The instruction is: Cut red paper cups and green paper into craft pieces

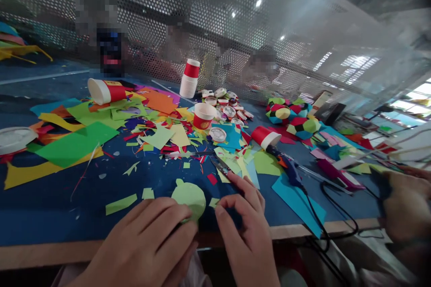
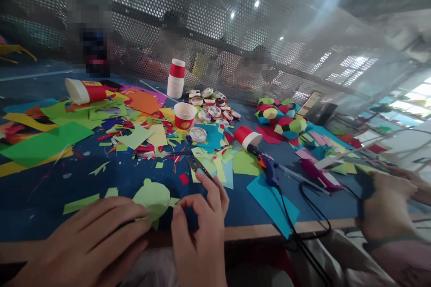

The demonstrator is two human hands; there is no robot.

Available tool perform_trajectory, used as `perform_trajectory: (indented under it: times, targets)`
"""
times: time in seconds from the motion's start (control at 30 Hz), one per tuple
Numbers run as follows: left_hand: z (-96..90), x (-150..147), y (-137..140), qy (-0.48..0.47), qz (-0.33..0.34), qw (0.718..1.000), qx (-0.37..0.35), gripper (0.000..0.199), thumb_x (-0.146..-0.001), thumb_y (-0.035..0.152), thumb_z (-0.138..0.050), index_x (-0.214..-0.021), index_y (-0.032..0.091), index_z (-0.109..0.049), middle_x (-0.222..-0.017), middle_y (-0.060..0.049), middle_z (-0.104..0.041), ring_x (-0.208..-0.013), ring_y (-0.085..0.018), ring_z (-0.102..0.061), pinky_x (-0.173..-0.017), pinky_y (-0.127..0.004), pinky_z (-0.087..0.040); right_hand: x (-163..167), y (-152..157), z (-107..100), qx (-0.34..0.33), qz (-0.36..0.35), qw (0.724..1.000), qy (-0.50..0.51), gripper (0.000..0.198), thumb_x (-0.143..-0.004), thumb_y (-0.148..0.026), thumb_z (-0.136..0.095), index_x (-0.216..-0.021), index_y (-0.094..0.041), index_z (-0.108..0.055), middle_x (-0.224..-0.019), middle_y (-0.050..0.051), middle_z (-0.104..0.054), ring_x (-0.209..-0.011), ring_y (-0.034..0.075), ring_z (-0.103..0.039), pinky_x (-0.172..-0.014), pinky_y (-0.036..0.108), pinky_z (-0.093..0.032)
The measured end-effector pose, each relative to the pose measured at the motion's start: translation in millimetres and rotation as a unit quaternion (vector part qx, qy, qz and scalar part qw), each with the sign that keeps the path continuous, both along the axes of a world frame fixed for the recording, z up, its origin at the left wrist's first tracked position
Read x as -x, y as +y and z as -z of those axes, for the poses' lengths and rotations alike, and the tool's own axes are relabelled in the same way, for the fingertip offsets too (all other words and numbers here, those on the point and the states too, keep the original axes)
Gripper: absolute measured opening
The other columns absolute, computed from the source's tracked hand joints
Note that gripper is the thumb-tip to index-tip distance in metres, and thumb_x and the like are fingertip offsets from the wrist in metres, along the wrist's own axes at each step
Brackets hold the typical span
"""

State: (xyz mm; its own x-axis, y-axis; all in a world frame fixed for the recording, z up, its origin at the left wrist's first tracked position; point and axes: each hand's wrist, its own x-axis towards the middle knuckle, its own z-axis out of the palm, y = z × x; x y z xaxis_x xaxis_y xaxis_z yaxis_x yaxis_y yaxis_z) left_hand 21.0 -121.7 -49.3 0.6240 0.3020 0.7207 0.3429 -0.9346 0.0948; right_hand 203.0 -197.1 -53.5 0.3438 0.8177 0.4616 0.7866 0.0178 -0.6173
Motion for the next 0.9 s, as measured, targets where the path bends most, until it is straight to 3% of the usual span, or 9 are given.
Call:
perform_trajectory:
  times: [0.23, 0.47, 0.73, 0.9]
  targets:
    - [12.9, -4.2, 5.4, -0.002, 0.001, 1.000, -0.014, 0.027, -0.099, 0.025, -0.044, -0.092, 0.022, -0.070, -0.084, 0.003, -0.074, -0.081, -0.018, -0.064, -0.080, -0.033, -0.043, 5.5, 6.7, -4.9, 0.043, 0.001, 0.999, 0.019, 0.015, -0.079, -0.022, -0.058, -0.064, -0.023, -0.062, -0.137, 0.013, -0.059, -0.138, 0.042, -0.031, -0.100, 0.072, -0.028]
    - [11.5, -10.0, 7.8, -0.046, 0.005, 0.999, -0.022, 0.033, -0.102, 0.028, -0.035, -0.090, 0.020, -0.065, -0.079, 0.001, -0.070, -0.074, -0.018, -0.061, -0.071, -0.033, -0.041, 3.4, 7.8, -5.0, 0.063, -0.003, 0.998, 0.022, 0.014, -0.078, -0.021, -0.056, -0.065, -0.022, -0.062, -0.137, 0.014, -0.059, -0.142, 0.041, -0.028, -0.105, 0.072, -0.023]
    - [4.2, -10.0, 13.1, -0.007, 0.015, 0.999, -0.035, 0.036, -0.102, 0.039, -0.038, -0.096, 0.019, -0.068, -0.087, 0.001, -0.073, -0.078, -0.018, -0.061, -0.072, -0.032, -0.042, 7.1, 12.3, -14.2, 0.117, 0.027, 0.992, 0.043, 0.016, -0.075, -0.024, -0.056, -0.061, -0.022, -0.062, -0.134, 0.012, -0.062, -0.141, 0.040, -0.031, -0.108, 0.069, -0.024]
    - [13.0, -13.6, 12.6, -0.003, 0.004, 0.999, -0.043, 0.040, -0.102, 0.043, -0.036, -0.103, 0.020, -0.069, -0.088, 0.000, -0.072, -0.080, -0.019, -0.060, -0.073, -0.034, -0.040, 7.2, 13.0, -13.4, 0.114, 0.033, 0.991, 0.055, 0.016, -0.073, -0.026, -0.057, -0.058, -0.023, -0.062, -0.132, 0.012, -0.064, -0.140, 0.042, -0.032, -0.105, 0.072, -0.027]
